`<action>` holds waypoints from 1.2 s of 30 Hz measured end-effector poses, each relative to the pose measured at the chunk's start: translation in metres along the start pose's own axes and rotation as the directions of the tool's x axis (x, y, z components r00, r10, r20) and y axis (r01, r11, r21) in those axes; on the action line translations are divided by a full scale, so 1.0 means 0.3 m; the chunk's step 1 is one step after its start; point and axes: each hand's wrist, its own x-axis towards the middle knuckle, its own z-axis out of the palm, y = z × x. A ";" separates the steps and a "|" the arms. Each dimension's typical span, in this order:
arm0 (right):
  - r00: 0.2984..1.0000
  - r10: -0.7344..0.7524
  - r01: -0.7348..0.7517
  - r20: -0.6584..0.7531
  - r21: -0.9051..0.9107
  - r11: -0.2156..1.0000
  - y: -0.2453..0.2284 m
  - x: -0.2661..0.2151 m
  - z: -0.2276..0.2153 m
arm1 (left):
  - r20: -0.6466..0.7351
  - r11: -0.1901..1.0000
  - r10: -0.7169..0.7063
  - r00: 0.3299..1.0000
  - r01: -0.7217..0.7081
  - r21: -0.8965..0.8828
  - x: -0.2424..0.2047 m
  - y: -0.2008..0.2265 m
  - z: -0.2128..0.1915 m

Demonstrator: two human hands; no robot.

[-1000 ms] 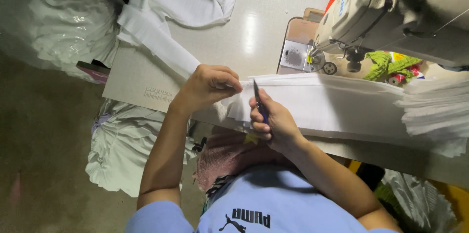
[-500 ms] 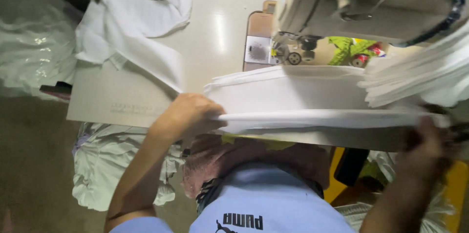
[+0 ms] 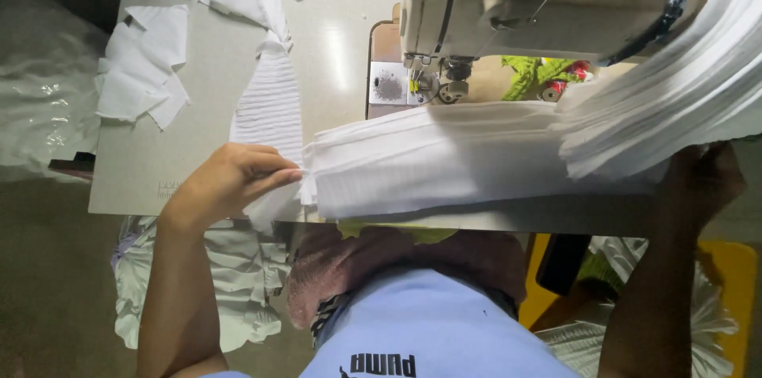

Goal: A person at a sewing machine station is picking up white fabric strips, aligning them into a stack, and using scissors to trim or separate them.

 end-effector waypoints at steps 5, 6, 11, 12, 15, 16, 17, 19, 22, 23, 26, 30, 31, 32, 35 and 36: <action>0.905 -0.398 0.386 -0.149 -0.105 0.917 -0.051 -0.014 0.021 | -0.182 0.993 -0.103 0.978 0.090 -0.076 0.010 -0.082 -0.003; 0.905 -0.400 0.388 -0.147 -0.103 0.916 -0.065 -0.018 0.032 | -0.183 0.993 -0.106 0.977 0.093 -0.077 0.023 -0.082 0.011; 0.987 -0.127 0.163 0.103 -0.601 0.782 -0.068 0.008 0.060 | -0.306 0.999 -0.051 0.951 0.052 -0.006 0.067 -0.077 0.052; 0.985 -0.132 0.173 0.111 -0.598 0.783 -0.011 -0.030 0.062 | -0.307 0.998 -0.062 0.950 0.061 -0.010 0.071 -0.071 0.063; 0.967 -0.238 0.229 -0.088 0.710 0.666 0.004 -0.102 0.020 | -0.260 0.996 -0.088 0.962 0.089 -0.007 0.076 -0.065 0.075; 0.951 0.265 -0.040 -0.161 0.785 0.619 -0.079 -0.125 -0.044 | -0.292 1.000 -0.031 0.956 0.031 -0.005 0.071 -0.071 0.076; 0.687 0.707 -0.258 -0.167 0.854 0.452 -0.155 -0.166 -0.115 | -0.313 1.000 0.023 0.949 -0.025 -0.002 0.061 -0.076 0.081; 0.826 0.563 -0.264 0.025 0.899 0.348 -0.393 -0.247 -0.216 | -0.297 1.000 -0.008 0.955 0.006 -0.008 0.055 -0.081 0.077; 0.807 -0.026 -0.584 0.590 0.791 -0.180 -0.690 -0.360 -0.256 | -0.276 1.000 -0.005 0.961 0.003 -0.008 0.047 -0.066 0.059; 0.512 -0.518 -0.856 0.685 0.354 -0.377 -0.778 -0.393 -0.250 | -0.273 1.000 0.013 0.962 -0.016 -0.010 0.046 -0.058 0.055; -0.098 -0.470 -0.993 0.877 -0.055 0.105 -1.075 -0.437 -0.246 | -0.286 0.994 -0.065 0.956 0.037 -0.101 0.034 -0.015 0.049; -0.193 -0.510 -0.980 0.838 -0.141 0.140 -1.222 -0.457 -0.188 | -0.325 0.994 -0.070 0.943 0.037 -0.107 0.015 -0.012 0.050; -0.198 -0.503 -0.978 0.841 -0.139 0.153 -1.242 -0.458 -0.185 | -0.326 0.993 -0.065 0.943 0.029 -0.112 0.011 -0.014 0.052; -0.202 -0.496 -0.977 0.844 -0.137 0.165 -1.260 -0.458 -0.181 | -0.326 0.993 -0.059 0.943 0.022 -0.117 0.008 -0.015 0.053; -0.205 -0.482 -0.974 0.852 -0.128 0.187 -1.272 -0.469 -0.167 | -0.311 0.992 -0.072 0.948 0.034 -0.125 0.004 -0.014 0.047; -0.202 -0.481 -0.974 0.853 -0.125 0.187 -1.283 -0.461 -0.176 | -0.312 0.992 -0.069 0.948 0.031 -0.125 0.003 -0.010 0.040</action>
